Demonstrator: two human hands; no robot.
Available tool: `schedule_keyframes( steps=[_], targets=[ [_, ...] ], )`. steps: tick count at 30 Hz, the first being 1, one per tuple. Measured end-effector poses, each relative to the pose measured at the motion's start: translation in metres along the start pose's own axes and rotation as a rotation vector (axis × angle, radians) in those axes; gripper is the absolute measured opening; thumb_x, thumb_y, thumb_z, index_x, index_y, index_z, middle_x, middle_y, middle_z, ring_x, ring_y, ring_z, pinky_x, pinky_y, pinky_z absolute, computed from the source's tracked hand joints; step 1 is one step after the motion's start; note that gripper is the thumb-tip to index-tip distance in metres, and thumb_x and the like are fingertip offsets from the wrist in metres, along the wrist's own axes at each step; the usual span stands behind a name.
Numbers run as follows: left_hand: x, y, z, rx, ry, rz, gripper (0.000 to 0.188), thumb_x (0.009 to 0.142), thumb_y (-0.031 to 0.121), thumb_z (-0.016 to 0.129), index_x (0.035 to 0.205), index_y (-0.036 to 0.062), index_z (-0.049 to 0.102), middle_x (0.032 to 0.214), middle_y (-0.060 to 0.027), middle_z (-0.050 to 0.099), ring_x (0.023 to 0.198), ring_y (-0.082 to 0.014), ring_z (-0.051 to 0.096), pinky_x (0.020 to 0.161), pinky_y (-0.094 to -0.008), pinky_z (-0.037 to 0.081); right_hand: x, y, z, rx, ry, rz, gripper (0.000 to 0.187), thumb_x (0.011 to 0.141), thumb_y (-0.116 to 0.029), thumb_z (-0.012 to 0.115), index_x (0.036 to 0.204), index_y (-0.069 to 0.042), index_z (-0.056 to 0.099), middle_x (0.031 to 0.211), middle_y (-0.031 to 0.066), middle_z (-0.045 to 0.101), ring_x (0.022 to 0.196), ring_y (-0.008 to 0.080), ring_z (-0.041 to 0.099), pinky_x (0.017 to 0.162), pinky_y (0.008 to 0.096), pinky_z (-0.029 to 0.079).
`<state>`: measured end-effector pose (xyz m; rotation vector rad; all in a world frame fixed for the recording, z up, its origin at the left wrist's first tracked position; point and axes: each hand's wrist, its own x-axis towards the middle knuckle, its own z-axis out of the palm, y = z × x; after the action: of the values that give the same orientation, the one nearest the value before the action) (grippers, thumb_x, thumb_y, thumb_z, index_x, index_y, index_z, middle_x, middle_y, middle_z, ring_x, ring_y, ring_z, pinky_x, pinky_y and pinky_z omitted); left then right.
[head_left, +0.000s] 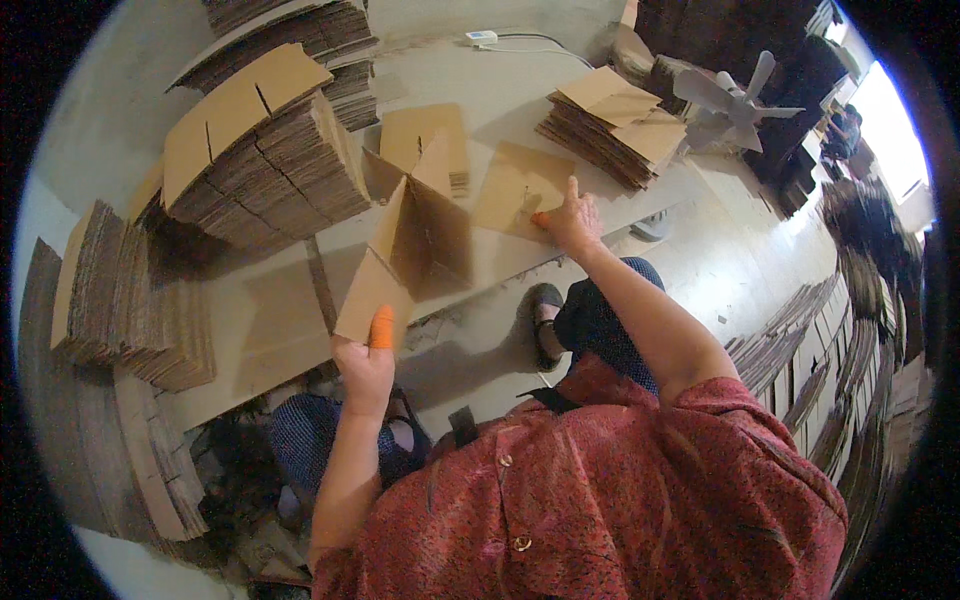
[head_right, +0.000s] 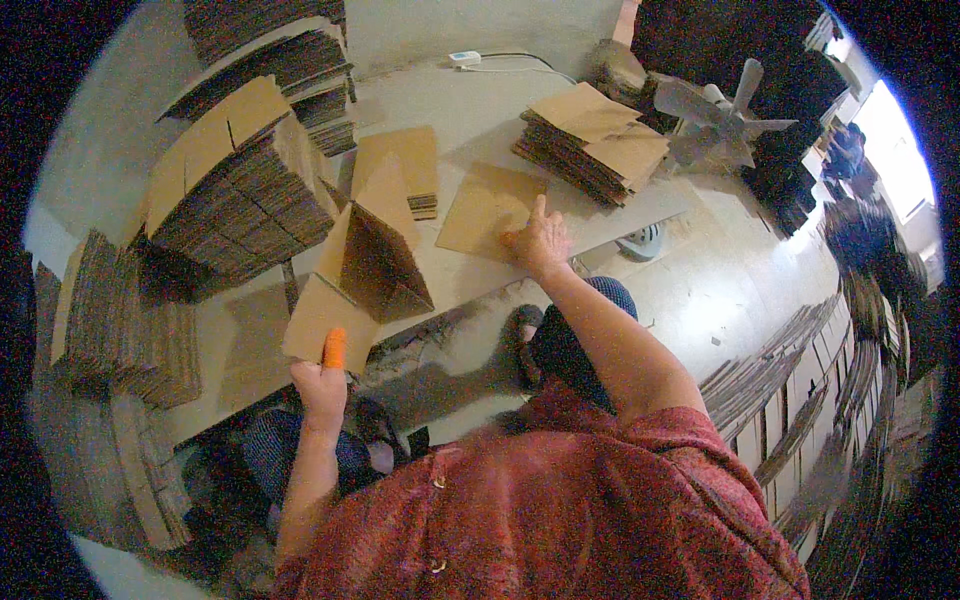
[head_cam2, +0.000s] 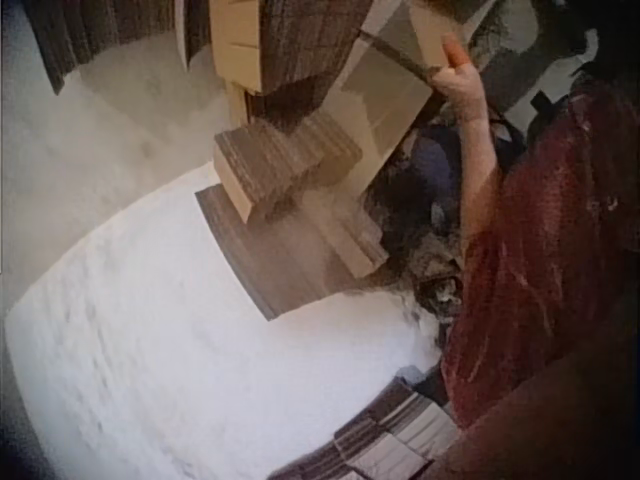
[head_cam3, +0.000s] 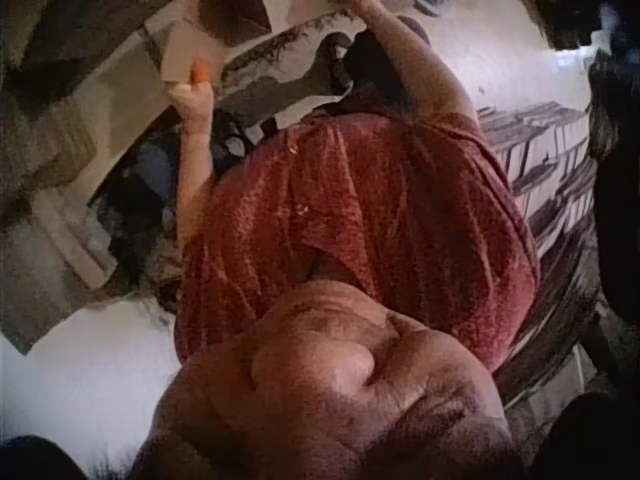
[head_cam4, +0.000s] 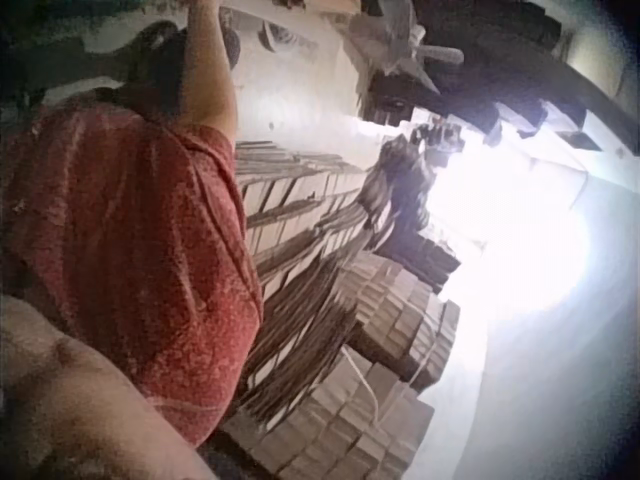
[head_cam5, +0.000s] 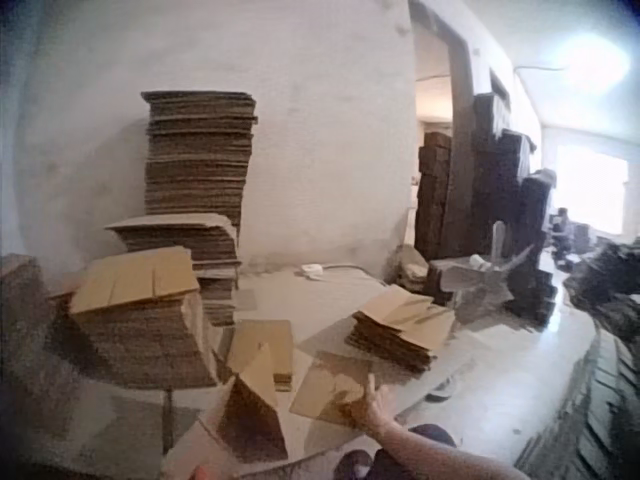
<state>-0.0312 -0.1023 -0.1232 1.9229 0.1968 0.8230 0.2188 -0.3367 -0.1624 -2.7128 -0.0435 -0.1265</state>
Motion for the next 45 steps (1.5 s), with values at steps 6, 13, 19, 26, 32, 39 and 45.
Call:
schedule_keyframes(
  steps=[6, 13, 19, 26, 32, 39, 45],
  targets=[
    [-0.002, 0.004, -0.003, -0.039, 0.013, -0.043, 0.021, 0.086, 0.005, 0.058, 0.104, -0.0047, 0.057, 0.101, -0.0099, 0.062, 0.091, -0.0166, 0.057, 0.081, -0.0288, 0.044, -0.015, 0.036, -0.006, 0.066, 0.011, 0.053, 0.098, 0.062, -0.026, 0.076, 0.138, -0.003, 0.019, 0.129, 0.0299, 0.035, 0.119, 0.0407, 0.039, 0.097, 0.0416, 0.038],
    [-0.001, 0.002, -0.002, -0.011, 0.033, 0.000, 0.018, 0.086, 0.009, 0.060, 0.098, -0.0036, 0.059, 0.092, -0.0067, 0.064, 0.083, -0.0146, 0.058, 0.074, -0.0286, 0.046, -0.028, 0.053, -0.006, 0.287, 0.120, 0.120, 0.110, 0.055, -0.017, 0.082, 0.139, -0.001, 0.013, 0.133, 0.0321, 0.028, 0.120, 0.0410, 0.037, 0.099, 0.0418, 0.036],
    [0.002, -0.004, 0.003, -0.032, 0.063, 0.049, 0.022, 0.085, 0.011, 0.062, 0.100, -0.0034, 0.059, 0.095, -0.0072, 0.064, 0.086, -0.0150, 0.058, 0.075, -0.0290, 0.046, -0.028, 0.060, -0.033, 1.331, -0.222, 0.544, 0.028, 0.080, -0.007, 0.062, 0.107, -0.003, 0.056, 0.102, 0.0089, 0.059, 0.096, 0.0219, 0.056, 0.079, 0.0372, 0.048],
    [0.001, -0.001, 0.012, -0.096, 0.031, 0.012, 0.023, 0.086, 0.010, 0.058, 0.106, -0.0018, 0.059, 0.095, -0.0124, 0.065, 0.084, -0.0181, 0.059, 0.075, -0.0293, 0.046, -0.111, -0.016, -0.140, 1.619, 0.099, -0.219, 0.020, 0.089, -0.009, 0.050, 0.108, -0.003, 0.054, 0.104, 0.0076, 0.059, 0.095, 0.0216, 0.056, 0.085, 0.0355, 0.046],
    [0.005, 0.009, 0.018, 0.044, -0.068, 0.063, 0.032, 0.083, 0.007, 0.060, 0.113, -0.0004, 0.056, 0.109, -0.0142, 0.062, 0.099, -0.0228, 0.060, 0.086, -0.0323, 0.045, -0.156, -0.103, -0.119, 1.741, 0.066, -0.700, 0.025, 0.086, -0.002, 0.055, 0.110, -0.001, 0.056, 0.108, 0.0035, 0.059, 0.096, 0.0134, 0.053, 0.086, 0.0289, 0.043],
    [0.006, 0.011, 0.023, 0.053, -0.062, 0.018, 0.036, 0.086, 0.019, 0.057, 0.117, 0.0002, 0.054, 0.111, -0.0179, 0.060, 0.103, -0.0287, 0.058, 0.089, -0.0363, 0.043, -0.147, -0.114, -0.084, 1.208, 0.189, -0.651, 0.018, 0.083, -0.001, 0.058, 0.100, -0.003, 0.061, 0.089, 0.0039, 0.065, 0.078, 0.0105, 0.056, 0.071, 0.0266, 0.046],
    [0.005, 0.004, 0.027, 0.086, -0.065, 0.093, 0.032, 0.087, 0.016, 0.055, 0.116, 0.0030, 0.056, 0.109, -0.0177, 0.061, 0.102, -0.0302, 0.059, 0.087, -0.0359, 0.044, -0.147, -0.115, -0.096, 1.132, 0.165, -0.603, 0.018, 0.084, -0.002, 0.056, 0.101, -0.003, 0.061, 0.091, 0.0048, 0.066, 0.081, 0.0103, 0.056, 0.074, 0.0276, 0.046]
  ],
)
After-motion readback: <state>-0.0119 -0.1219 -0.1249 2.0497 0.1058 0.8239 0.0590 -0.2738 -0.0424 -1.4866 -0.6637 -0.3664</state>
